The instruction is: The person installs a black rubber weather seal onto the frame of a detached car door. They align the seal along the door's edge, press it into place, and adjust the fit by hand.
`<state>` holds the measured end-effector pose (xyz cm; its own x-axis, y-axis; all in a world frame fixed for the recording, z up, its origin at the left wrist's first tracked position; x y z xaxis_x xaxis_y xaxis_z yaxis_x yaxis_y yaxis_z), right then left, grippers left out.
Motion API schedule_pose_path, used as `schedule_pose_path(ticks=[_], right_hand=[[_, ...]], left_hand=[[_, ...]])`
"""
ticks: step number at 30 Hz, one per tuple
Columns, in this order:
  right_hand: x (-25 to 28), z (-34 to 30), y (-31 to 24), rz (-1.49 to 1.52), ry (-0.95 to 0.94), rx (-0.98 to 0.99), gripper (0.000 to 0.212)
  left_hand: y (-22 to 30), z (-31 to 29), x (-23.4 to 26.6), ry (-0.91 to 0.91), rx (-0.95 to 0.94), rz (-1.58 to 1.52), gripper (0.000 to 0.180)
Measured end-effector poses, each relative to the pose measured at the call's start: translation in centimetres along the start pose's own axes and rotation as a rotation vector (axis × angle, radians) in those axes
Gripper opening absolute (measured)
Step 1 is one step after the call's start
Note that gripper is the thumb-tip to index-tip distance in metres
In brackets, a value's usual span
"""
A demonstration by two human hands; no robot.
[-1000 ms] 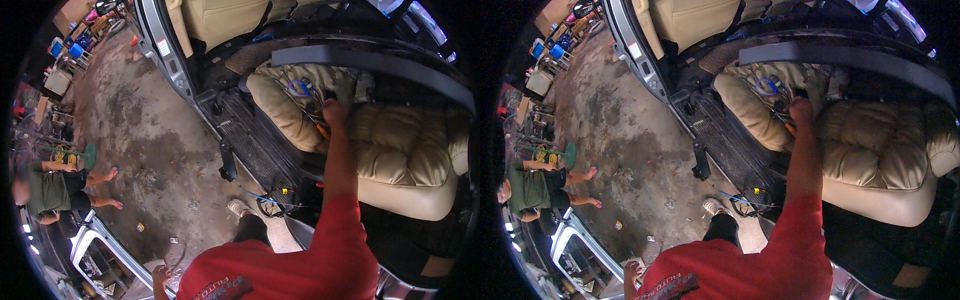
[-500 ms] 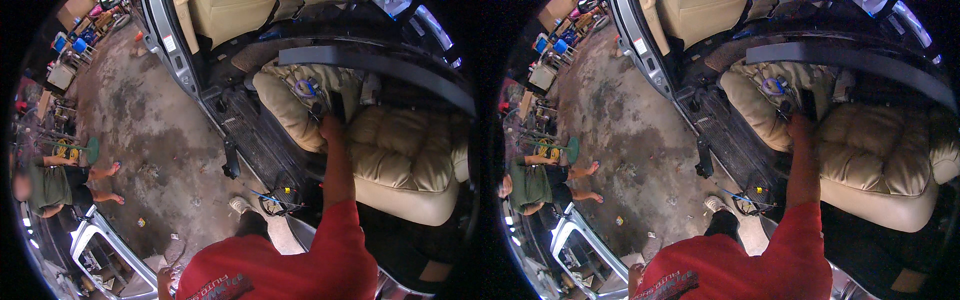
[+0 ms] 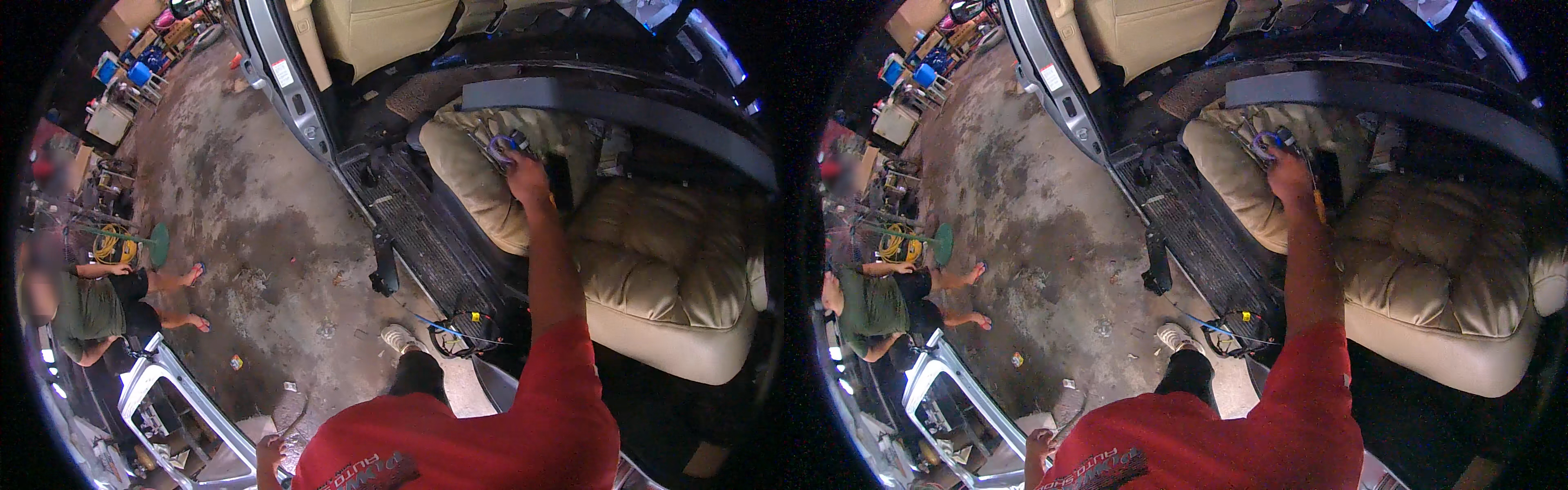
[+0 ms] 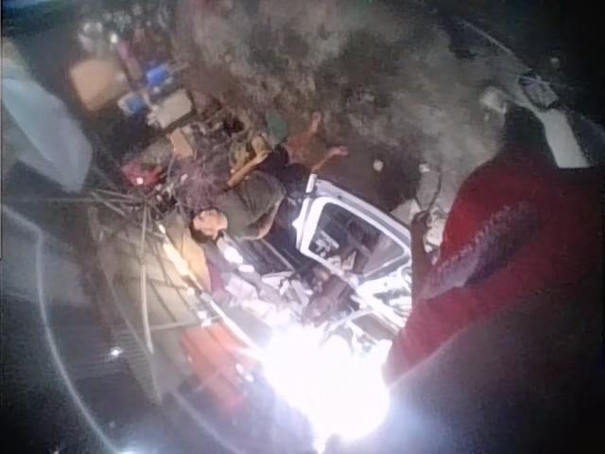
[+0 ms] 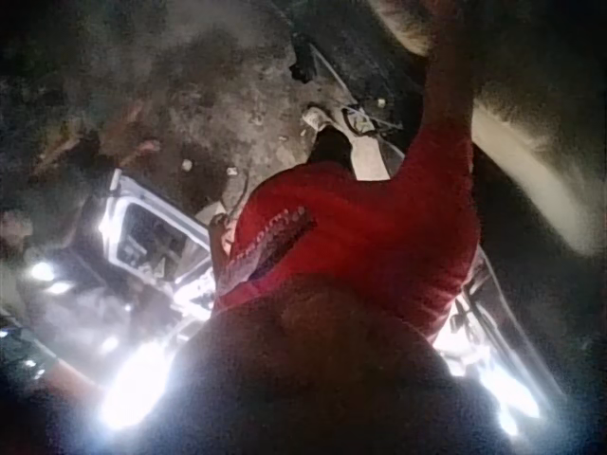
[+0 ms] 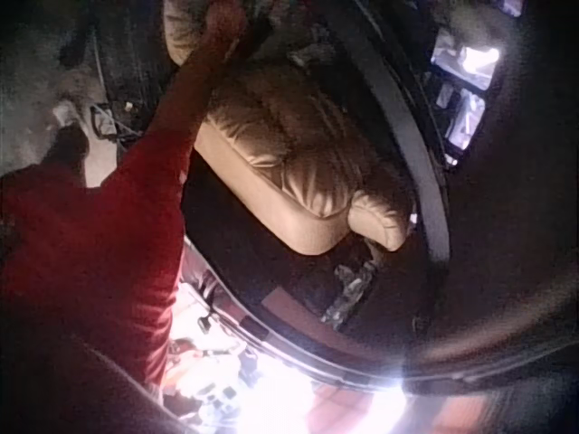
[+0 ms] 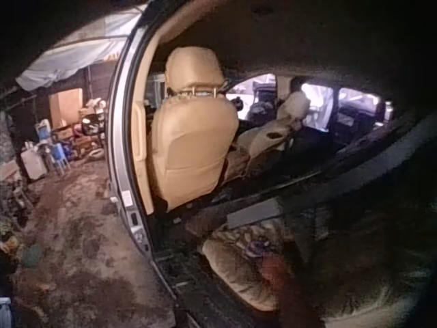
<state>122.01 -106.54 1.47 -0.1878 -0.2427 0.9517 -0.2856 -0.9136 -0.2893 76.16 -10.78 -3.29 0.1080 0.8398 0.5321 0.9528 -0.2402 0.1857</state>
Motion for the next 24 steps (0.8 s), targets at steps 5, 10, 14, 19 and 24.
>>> schedule_pose_path(ticks=[5, 10, 14, 19, 24], right_hand=[[-3.4, 3.5, -3.6, -0.144, -0.161, -0.030, 0.044], [-4.7, 4.4, -1.3, -0.087, -0.098, -0.087, 0.040], [-5.4, 5.5, -0.7, 0.000, -0.048, 0.080, 0.034], [-4.2, 6.7, 5.0, 0.168, 0.088, -0.031, 0.029], [-1.6, 5.6, 4.7, 0.043, 0.288, -0.246, 0.026]], left_hand=[[-0.3, -1.5, 0.5, 0.076, 0.042, -0.031, 0.030], [-2.6, -2.8, 0.0, 0.095, 0.102, -0.074, 0.029], [-6.4, -3.2, -0.5, 0.018, 0.144, -0.136, 0.029], [-8.7, -2.7, -1.5, 0.038, 0.187, -0.136, 0.028], [-9.1, -4.0, -1.5, 0.072, 0.203, -0.140, 0.026]])
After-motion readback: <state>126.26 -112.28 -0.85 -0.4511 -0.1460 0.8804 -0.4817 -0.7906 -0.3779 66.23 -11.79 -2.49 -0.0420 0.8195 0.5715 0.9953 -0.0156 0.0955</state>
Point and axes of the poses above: each hand's wrist, its own z-axis towards the middle knuckle, its own x-axis out of the back of the hand, y = z × x, the point moved 8 cm from there along z, towards the middle knuckle, and after that the axes turned 11 degrees about x, right-handed, at the moved point
